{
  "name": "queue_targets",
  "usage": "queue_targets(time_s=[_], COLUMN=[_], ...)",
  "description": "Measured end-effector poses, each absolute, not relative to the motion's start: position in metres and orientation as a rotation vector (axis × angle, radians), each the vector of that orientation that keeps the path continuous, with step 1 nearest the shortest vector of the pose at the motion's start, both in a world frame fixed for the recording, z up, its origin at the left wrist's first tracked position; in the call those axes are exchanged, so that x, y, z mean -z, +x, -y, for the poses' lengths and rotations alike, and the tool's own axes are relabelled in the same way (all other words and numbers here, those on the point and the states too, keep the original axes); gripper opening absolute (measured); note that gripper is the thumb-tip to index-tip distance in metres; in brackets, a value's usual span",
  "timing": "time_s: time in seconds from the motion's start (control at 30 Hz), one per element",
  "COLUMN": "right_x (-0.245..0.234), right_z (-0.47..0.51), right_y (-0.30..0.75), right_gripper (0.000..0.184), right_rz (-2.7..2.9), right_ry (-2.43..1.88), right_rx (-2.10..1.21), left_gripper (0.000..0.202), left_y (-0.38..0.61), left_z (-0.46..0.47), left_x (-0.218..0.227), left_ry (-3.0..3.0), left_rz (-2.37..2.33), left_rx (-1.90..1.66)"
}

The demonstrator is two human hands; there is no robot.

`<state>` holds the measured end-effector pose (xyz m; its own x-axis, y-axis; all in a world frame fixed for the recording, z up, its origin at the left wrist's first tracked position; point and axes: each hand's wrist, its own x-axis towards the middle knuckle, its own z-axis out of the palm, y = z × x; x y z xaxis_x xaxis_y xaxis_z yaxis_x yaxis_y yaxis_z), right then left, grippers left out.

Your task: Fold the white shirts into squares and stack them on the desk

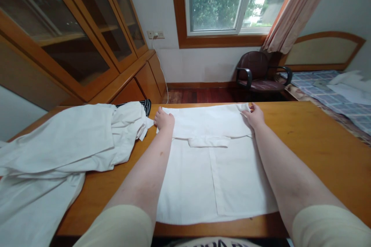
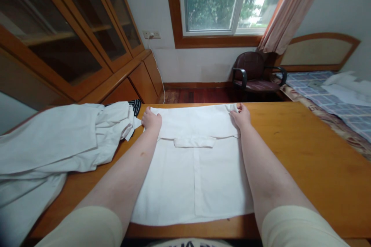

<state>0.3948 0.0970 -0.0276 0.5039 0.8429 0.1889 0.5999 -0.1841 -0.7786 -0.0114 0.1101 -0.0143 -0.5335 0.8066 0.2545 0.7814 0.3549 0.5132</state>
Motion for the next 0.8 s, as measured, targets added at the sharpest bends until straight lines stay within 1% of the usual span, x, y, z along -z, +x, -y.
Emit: queue_targets(time_s=[0.07, 0.17, 0.23, 0.3, 0.43, 0.6, 0.8], right_x=[0.027, 0.025, 0.024, 0.024, 0.026, 0.029, 0.03], right_z=[-0.097, -0.097, -0.097, -0.098, -0.099, -0.098, -0.097], right_y=[0.394, 0.393, 0.392, 0.393, 0.396, 0.399, 0.402], right_gripper=[0.065, 0.046, 0.038, 0.034, 0.031, 0.033, 0.035], right_rz=[1.189, 1.211, 1.207, 1.191, 1.142, 1.037, 1.0], right_ry=[-1.884, -1.885, -1.906, -1.919, -1.888, -1.776, -1.767], right_rx=[-0.392, -0.434, -0.424, -0.383, -0.335, -0.39, -0.425], left_gripper=[0.063, 0.066, 0.062, 0.055, 0.05, 0.053, 0.033], left_y=[-0.013, -0.012, -0.012, -0.012, -0.019, -0.04, -0.05], left_z=[-0.111, -0.113, -0.114, -0.117, -0.125, -0.136, -0.137], left_x=[0.014, 0.014, 0.014, 0.014, 0.017, 0.03, 0.034], left_ry=[1.432, 1.396, 1.396, 1.395, 1.401, 1.444, 1.492], left_rz=[-2.591, -2.631, -2.62, -2.596, -2.493, -2.188, -2.169], left_rx=[-0.983, -0.953, -0.926, -0.949, -1.032, -1.175, -1.295])
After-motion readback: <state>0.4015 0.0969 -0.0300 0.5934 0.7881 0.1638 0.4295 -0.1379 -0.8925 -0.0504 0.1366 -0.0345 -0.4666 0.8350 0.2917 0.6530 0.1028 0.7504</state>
